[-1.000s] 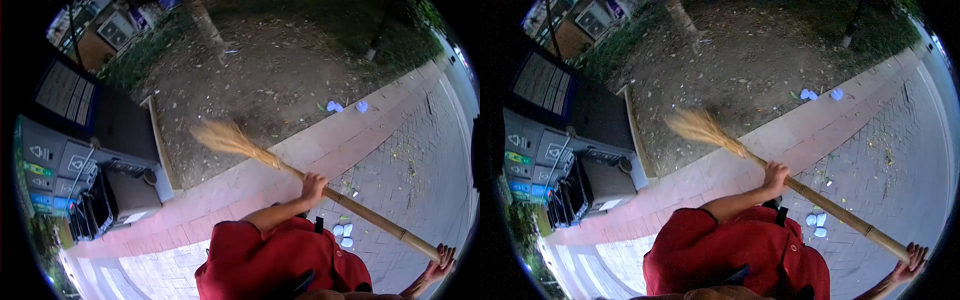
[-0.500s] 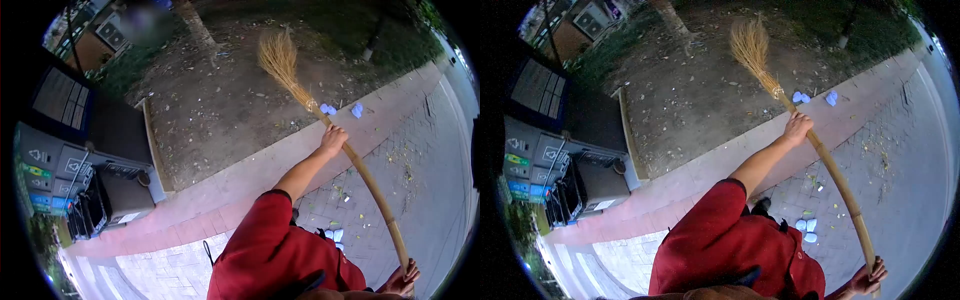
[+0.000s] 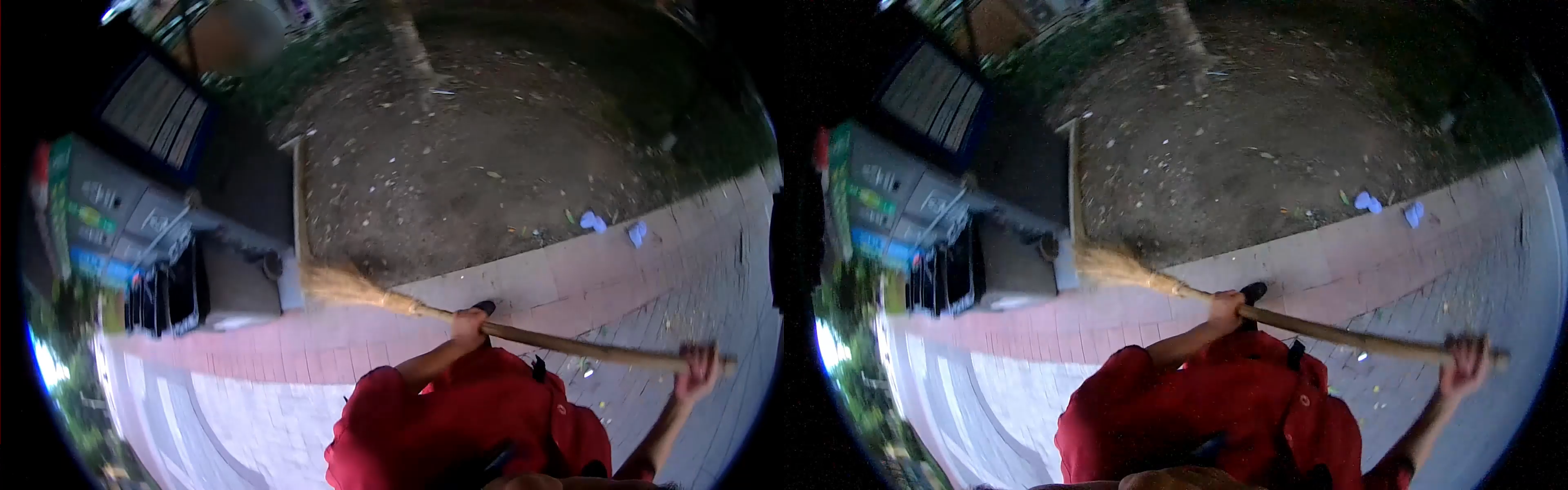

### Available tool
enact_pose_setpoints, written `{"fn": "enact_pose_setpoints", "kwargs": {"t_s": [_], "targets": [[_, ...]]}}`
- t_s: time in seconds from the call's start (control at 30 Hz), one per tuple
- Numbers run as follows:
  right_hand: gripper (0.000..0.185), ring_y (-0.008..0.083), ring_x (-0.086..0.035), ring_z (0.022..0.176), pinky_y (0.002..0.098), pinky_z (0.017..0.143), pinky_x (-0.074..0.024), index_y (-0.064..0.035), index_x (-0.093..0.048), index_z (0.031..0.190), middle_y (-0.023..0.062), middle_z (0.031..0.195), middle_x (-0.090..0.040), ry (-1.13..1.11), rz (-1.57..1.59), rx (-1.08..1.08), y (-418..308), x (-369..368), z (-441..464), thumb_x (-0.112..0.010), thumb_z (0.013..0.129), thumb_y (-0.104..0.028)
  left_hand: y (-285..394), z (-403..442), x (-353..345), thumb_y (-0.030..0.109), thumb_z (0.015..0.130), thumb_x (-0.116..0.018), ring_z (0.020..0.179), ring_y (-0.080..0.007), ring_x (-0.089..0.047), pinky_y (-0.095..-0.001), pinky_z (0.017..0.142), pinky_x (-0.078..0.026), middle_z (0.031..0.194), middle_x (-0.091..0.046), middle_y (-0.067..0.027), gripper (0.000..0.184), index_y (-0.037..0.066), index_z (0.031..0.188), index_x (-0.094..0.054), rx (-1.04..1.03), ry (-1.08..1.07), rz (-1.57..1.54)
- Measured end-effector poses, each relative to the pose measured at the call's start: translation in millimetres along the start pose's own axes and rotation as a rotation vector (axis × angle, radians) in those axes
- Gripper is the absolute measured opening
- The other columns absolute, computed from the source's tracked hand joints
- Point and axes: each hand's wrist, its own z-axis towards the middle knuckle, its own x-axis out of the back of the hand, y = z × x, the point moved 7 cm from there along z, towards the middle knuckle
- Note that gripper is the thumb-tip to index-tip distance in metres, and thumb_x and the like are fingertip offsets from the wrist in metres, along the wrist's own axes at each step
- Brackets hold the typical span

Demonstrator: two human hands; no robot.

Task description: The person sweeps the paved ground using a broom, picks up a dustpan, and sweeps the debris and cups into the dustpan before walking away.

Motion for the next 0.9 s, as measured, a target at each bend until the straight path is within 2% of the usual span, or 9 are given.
{"fn": "enact_pose_setpoints", "kwargs": {"t_s": [0.03,0.07,0.1,0.3,0.43,0.5,0.63,0.73,0.9], "targets": [[0.031,0.0122,-0.050,0.064,0.0338,0.071,-0.0427,-0.0090,-0.051,0.115,0.0012,0.077,-0.055,-0.029,0.003,-0.033,24.2,-27.9,26.1,-0.051,0.087,-0.023,-22.1,10.4,5.2,0.005,0.061,-0.059,0.072,-0.0339,-0.054,-0.0438,0.060,-0.041,0.070,-0.052,-0.0116,0.013,0.007,0.066,-0.048,0.049,-0.031,-0.031],[0.012,0.0064,-0.033,0.047,0.0273,0.060,-0.0337,-0.0124,-0.049,0.094,-0.0068,0.056,-0.038,-0.114,-0.043,0.060,45.0,-104.3,60.5,-0.054,0.086,-0.021,-41.5,22.7,-3.5,0.004,0.062,-0.058,0.072,-0.0346,-0.053,-0.0445,0.060,-0.040,0.070,-0.052,-0.0129,0.013,0.007,0.067,-0.047,0.036,-0.046,-0.068],[0.017,0.0061,-0.031,0.045,0.0264,0.060,-0.0320,-0.0145,-0.039,0.080,-0.0072,0.051,-0.030,-0.073,-0.044,0.083,43.1,-125.6,72.6,-0.052,0.087,-0.022,-55.9,43.8,-7.6,0.005,0.062,-0.058,0.072,-0.0341,-0.054,-0.0449,0.061,-0.041,0.071,-0.053,-0.0122,0.012,0.007,0.067,-0.048,-0.006,-0.015,-0.054],[0.021,0.0050,-0.034,0.044,0.0255,0.060,-0.0329,-0.0153,-0.037,0.074,-0.0072,0.051,-0.036,-0.003,-0.129,0.362,26.9,-165.0,77.3,-0.055,0.085,-0.017,-45.9,210.8,6.4,0.002,0.061,-0.059,0.073,-0.0344,-0.052,-0.0447,0.066,-0.040,0.071,-0.052,-0.0123,0.013,0.007,0.066,-0.048,-0.226,-0.073,0.010],[0.022,0.0037,-0.036,0.040,0.0246,0.057,-0.0356,-0.0159,-0.040,0.074,-0.0089,0.048,-0.038,0.243,-0.110,0.581,0.3,-133.8,19.8,-0.061,0.081,-0.017,18.8,270.0,12.5,0.004,0.063,-0.059,0.080,-0.0312,-0.052,-0.0431,0.076,-0.038,0.075,-0.052,-0.0099,0.013,0.008,0.070,-0.049,-0.386,-0.130,-0.018],[0.022,0.0032,-0.037,0.040,0.0246,0.058,-0.0379,-0.0162,-0.040,0.072,-0.0085,0.048,-0.039,0.307,-0.101,0.689,-22.3,-135.3,-28.0,-0.060,0.081,-0.015,61.0,273.6,10.7,0.006,0.066,-0.059,0.083,-0.0291,-0.051,-0.0430,0.082,-0.035,0.077,-0.051,-0.0083,0.012,0.009,0.073,-0.050,-0.512,-0.097,-0.031],[0.024,0.0034,-0.041,0.041,0.0250,0.060,-0.0401,-0.0149,-0.038,0.070,-0.0070,0.047,-0.037,0.473,-0.105,0.937,-41.7,-158.0,-172.3,-0.058,0.082,-0.009,150.2,237.8,-13.0,0.007,0.065,-0.060,0.083,-0.0296,-0.051,-0.0436,0.083,-0.034,0.078,-0.051,-0.0091,0.013,0.009,0.072,-0.049,-0.757,-0.272,-0.114],[0.025,0.0050,-0.036,0.041,0.0262,0.060,-0.0379,-0.0148,-0.036,0.069,-0.0069,0.048,-0.034,0.658,-0.125,1.089,-9.5,-184.2,-263.9,-0.055,0.084,-0.010,186.0,195.4,-56.1,0.005,0.062,-0.062,0.086,-0.0299,-0.052,-0.0430,0.084,-0.035,0.080,-0.052,-0.0093,0.016,0.008,0.073,-0.051,-0.911,-0.431,-0.195],[0.024,0.0056,-0.034,0.049,0.0255,0.064,-0.0316,-0.0151,-0.036,0.070,-0.0064,0.052,-0.031,0.978,-0.235,1.202,63.9,-243.0,-323.0,-0.056,0.083,-0.012,201.6,126.9,-167.8,0.002,0.060,-0.063,0.088,-0.0298,-0.053,-0.0427,0.083,-0.038,0.082,-0.053,-0.0088,0.020,0.008,0.076,-0.053,-1.123,-0.806,-0.222]]}}
